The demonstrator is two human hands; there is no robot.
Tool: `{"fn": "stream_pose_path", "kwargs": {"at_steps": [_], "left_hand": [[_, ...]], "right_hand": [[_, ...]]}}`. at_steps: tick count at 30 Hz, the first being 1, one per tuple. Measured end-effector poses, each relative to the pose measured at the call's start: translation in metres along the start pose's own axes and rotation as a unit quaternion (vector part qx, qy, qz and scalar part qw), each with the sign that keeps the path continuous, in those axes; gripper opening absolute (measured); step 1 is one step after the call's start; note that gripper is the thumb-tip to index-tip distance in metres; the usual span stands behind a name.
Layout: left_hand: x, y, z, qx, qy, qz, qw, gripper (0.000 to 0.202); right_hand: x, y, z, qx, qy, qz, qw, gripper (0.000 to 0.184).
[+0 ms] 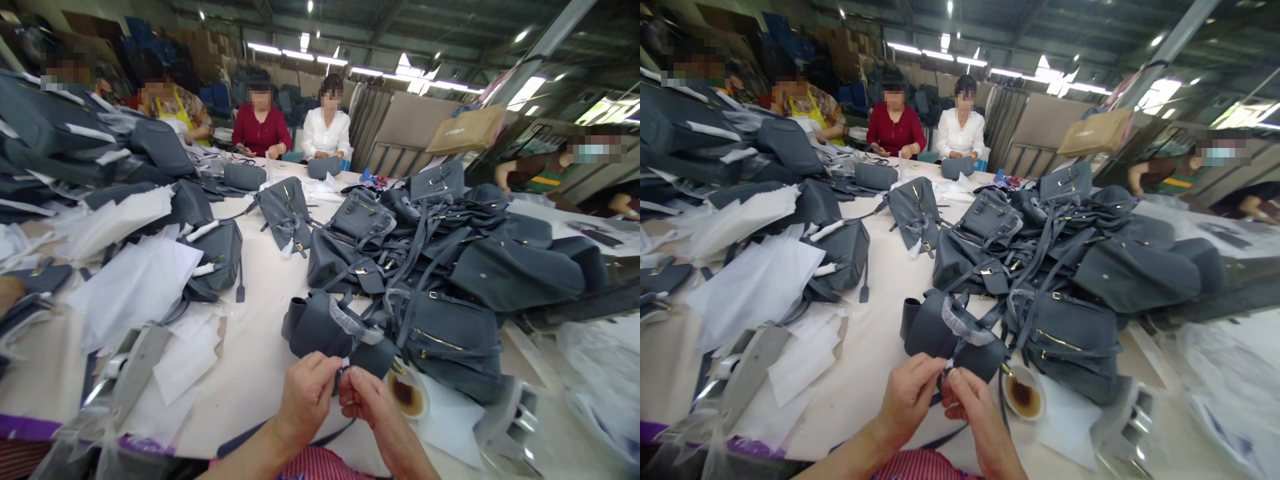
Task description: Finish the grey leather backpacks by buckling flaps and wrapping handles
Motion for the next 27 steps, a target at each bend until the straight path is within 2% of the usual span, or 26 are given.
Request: {"fn": "stream_pose_path", "kwargs": {"at_steps": [3, 5, 8, 10, 12, 14, 15, 19, 22, 27], "left_hand": [[0.001, -0.002, -0.002, -0.024, -0.020, 0.011, 0.999, 0.030], [0.001, -0.002, -0.002, -0.007, -0.012, 0.015, 1.000, 0.030], [0.000, -0.002, 0.006, 0.085, 0.061, 0.010, 0.995, 0.025], [0.002, -0.008, 0.019, 0.199, 0.166, 0.006, 0.966, 0.019], [0.007, -0.021, 0.031, 0.321, 0.272, 0.019, 0.907, 0.013], [0.012, -0.033, 0.036, 0.403, 0.337, 0.040, 0.850, 0.014], [0.014, -0.037, 0.037, 0.422, 0.355, 0.044, 0.833, 0.017], [0.017, -0.041, 0.044, 0.443, 0.382, 0.023, 0.811, 0.028], [0.018, -0.041, 0.048, 0.450, 0.391, 0.009, 0.803, 0.035], [0.020, -0.043, 0.051, 0.461, 0.418, 0.012, 0.783, 0.042]], "right_hand": [[0.006, -0.005, 0.007, 0.021, 0.014, 0.007, 1.000, 0.040], [0.007, -0.004, 0.011, 0.017, 0.016, 0.006, 1.000, 0.038], [0.006, 0.000, 0.014, 0.022, 0.028, 0.001, 0.999, 0.036], [0.003, 0.002, 0.015, 0.044, 0.048, 0.002, 0.998, 0.035], [0.000, 0.004, 0.016, 0.070, 0.078, -0.003, 0.994, 0.034], [-0.004, 0.004, 0.016, 0.091, 0.110, -0.010, 0.990, 0.033], [-0.006, 0.004, 0.016, 0.099, 0.123, -0.013, 0.987, 0.032], [-0.012, 0.006, 0.014, 0.080, 0.148, -0.049, 0.984, 0.028], [-0.014, 0.008, 0.011, 0.030, 0.139, -0.080, 0.987, 0.034], [-0.011, -0.003, 0.013, -0.039, 0.109, -0.056, 0.992, 0.042]]}}
Point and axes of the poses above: each hand's wrist, its own x-axis away from the middle knuckle, its own y-axis out of the back of the hand, z = x × y, the point moved 8 cm from there along -x, towards the middle knuckle, and after that the axes turned 1 degree about -z, right-handed, at the moved point
